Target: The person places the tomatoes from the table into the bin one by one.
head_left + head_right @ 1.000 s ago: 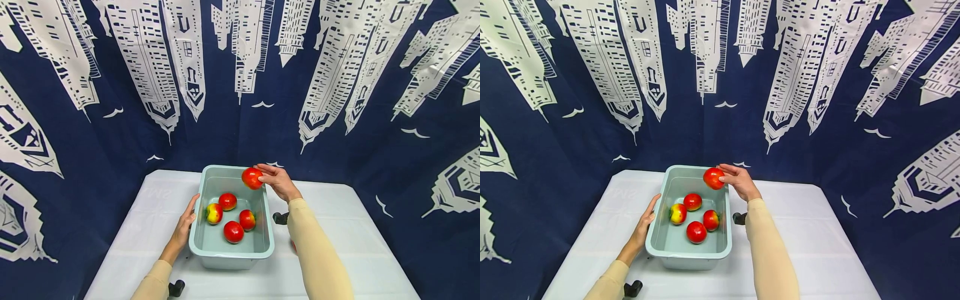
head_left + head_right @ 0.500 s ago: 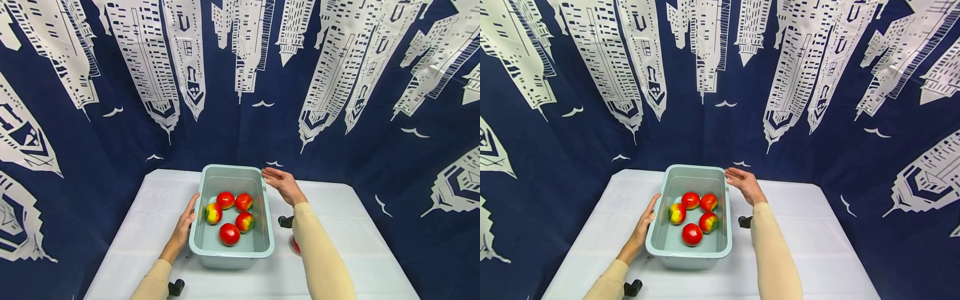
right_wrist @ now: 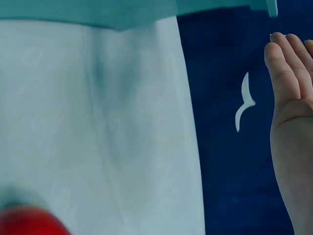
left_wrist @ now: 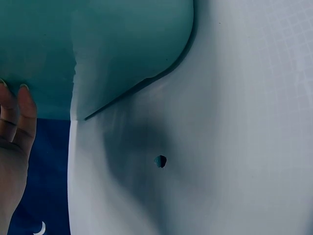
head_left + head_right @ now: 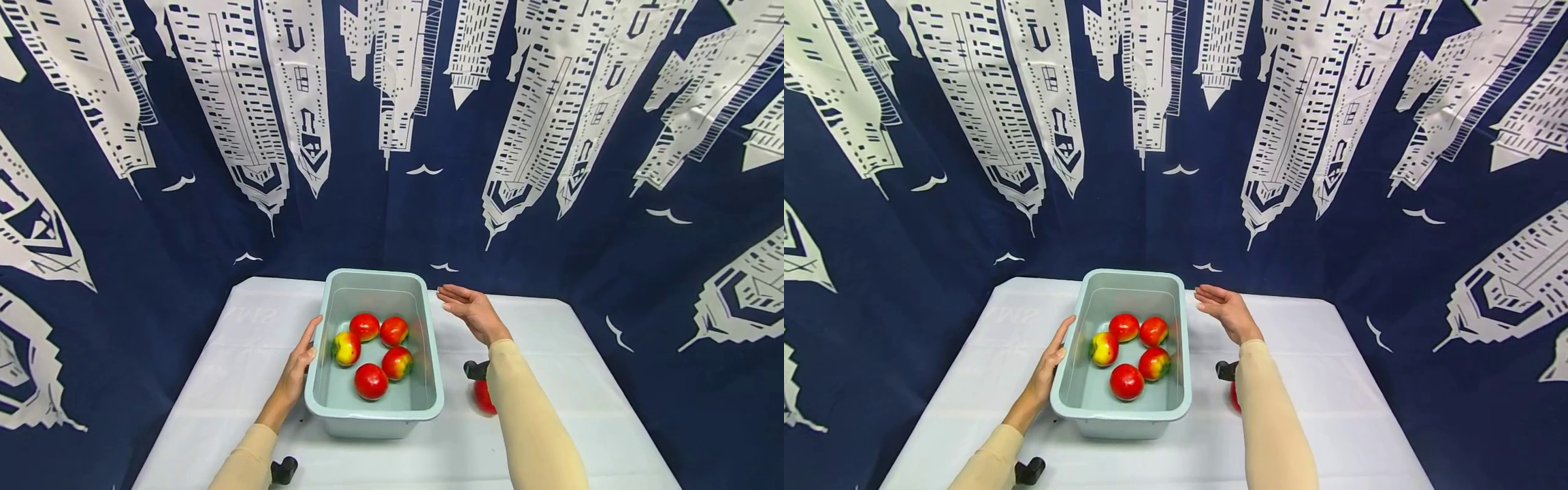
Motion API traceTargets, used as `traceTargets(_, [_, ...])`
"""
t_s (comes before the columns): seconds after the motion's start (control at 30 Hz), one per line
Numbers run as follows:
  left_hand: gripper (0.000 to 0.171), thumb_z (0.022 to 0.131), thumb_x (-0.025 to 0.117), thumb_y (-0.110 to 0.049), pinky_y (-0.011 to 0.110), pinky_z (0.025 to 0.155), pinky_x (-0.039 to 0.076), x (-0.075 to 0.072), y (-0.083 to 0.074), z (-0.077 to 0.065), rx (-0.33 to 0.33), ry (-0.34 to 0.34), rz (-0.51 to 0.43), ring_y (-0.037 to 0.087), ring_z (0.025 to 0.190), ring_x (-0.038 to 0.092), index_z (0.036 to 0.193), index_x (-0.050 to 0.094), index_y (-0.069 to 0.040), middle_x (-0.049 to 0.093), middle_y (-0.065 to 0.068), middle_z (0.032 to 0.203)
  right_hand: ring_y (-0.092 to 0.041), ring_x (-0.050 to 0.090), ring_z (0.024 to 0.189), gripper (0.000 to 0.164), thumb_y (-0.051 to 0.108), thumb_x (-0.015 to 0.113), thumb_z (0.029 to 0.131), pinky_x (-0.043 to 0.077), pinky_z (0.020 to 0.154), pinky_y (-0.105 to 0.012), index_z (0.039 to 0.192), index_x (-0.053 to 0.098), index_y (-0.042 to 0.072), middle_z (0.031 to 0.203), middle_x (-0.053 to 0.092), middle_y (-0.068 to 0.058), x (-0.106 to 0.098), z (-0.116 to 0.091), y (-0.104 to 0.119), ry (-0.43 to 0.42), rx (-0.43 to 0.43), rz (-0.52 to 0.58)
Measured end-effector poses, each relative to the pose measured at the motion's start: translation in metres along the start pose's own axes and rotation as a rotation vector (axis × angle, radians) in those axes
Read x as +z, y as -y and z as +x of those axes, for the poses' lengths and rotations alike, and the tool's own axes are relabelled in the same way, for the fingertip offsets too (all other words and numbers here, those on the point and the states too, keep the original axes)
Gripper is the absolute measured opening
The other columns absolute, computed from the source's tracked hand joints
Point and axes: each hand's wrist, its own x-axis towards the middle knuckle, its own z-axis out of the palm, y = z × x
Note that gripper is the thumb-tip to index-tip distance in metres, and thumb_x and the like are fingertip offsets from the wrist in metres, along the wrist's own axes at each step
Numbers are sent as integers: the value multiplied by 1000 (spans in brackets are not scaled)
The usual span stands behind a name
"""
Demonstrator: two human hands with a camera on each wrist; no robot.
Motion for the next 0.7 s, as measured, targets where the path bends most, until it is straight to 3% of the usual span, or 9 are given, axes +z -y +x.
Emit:
traceTargets(0.3, [61,95,28,-25,50,89,45,2,2,0,-20,-23,11,32,123,48,156,22,-24,28,15,158,-27,48,134,60,-3,57,92,48,93,-18,146,33,-9,149,40,-26,-30,-21,-18,-47,72,-45])
traceTargets(0.4, [61,95,28,-25,48,90,44,4,1,0,-25,-29,11,24,123,49,155,23,-25,28,12,159,-27,48,134,61,-2,58,91,48,93,-19,146,33,-9,149,39,-26,-39,-31,-23,-61,94,-49])
traceTargets(0.53, [61,95,27,-24,47,90,44,4,0,-1,-8,-12,3,10,120,49,156,22,-23,24,12,160,-16,58,124,63,2,60,92,48,95,-20,148,32,-7,151,37,-26,-52,-43,-30,-77,136,-59])
traceTargets(0.63, [61,95,26,-22,48,91,44,3,0,-1,4,-8,-4,7,120,48,156,21,-21,21,12,161,-11,61,119,64,4,61,92,48,94,-20,148,32,-7,151,36,-26,-58,-49,-36,-82,151,-63])
traceTargets(0.7, [62,94,26,-21,47,93,43,4,0,0,7,-13,-4,6,121,48,156,21,-21,21,12,162,-16,58,124,65,3,61,91,49,92,-19,147,32,-8,151,36,-27,-61,-53,-39,-80,157,-62])
